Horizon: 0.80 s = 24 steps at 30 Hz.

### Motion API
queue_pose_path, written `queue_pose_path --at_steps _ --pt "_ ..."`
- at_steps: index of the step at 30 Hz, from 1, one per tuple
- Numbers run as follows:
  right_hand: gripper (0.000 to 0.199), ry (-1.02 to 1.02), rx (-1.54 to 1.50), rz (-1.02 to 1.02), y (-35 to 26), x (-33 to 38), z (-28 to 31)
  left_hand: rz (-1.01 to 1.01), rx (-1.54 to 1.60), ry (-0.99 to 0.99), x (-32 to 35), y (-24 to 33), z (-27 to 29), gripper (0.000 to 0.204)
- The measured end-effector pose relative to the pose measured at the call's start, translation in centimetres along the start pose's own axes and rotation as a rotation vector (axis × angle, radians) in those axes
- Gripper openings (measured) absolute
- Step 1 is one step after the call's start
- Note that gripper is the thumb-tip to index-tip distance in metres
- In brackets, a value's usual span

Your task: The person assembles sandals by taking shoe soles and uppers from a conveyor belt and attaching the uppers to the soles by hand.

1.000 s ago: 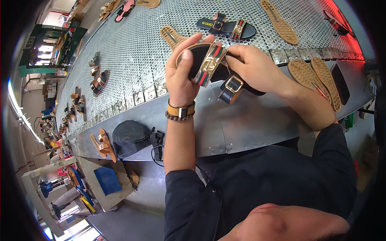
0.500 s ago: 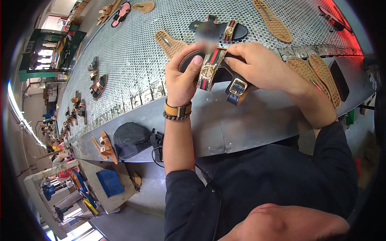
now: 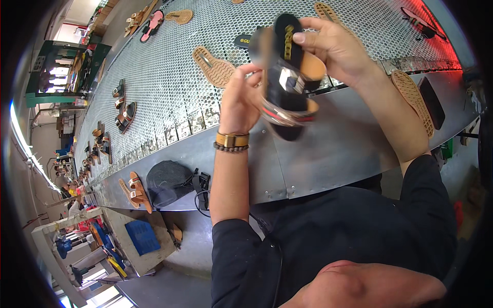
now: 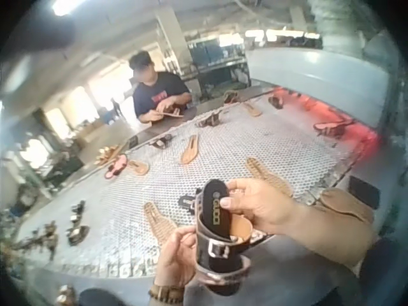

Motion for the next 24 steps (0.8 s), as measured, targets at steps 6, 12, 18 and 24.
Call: queue_pose_path --at_steps 6,12,18,24 --pt "0.030 -0.182 0.321 -0.236 -1.1 1.5 -3.9 0.055 -0.080 -0.146 -1.5 -0.7 -4.5 0.071" --pt "0.040 -0.106 1.307 0.122 -3.4 3.6 -6.3 0.000 -0.152 -0.131 -1.9 -0.7 -3.8 0.079" --pt "0.041 0.013 1.667 0.088 -3.8 5.4 -8.0 -0.031 -0.196 -0.093 -2.5 -1.9 -4.5 0.089" --pt "0.034 0.062 1.728 0.102 -3.8 5.8 -7.7 -0.067 -0.202 -0.016 -2.9 -2.7 -5.0 0.087"
Point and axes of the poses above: each hand's wrist, its own x-axis away from the middle knuckle, its own z-axis out of the back of the hand, y = z × x, the point moved 5 cm from there along -x, towards the middle knuckle, and after that the axes turned 13 degrees about -y, right-handed, at the moved point
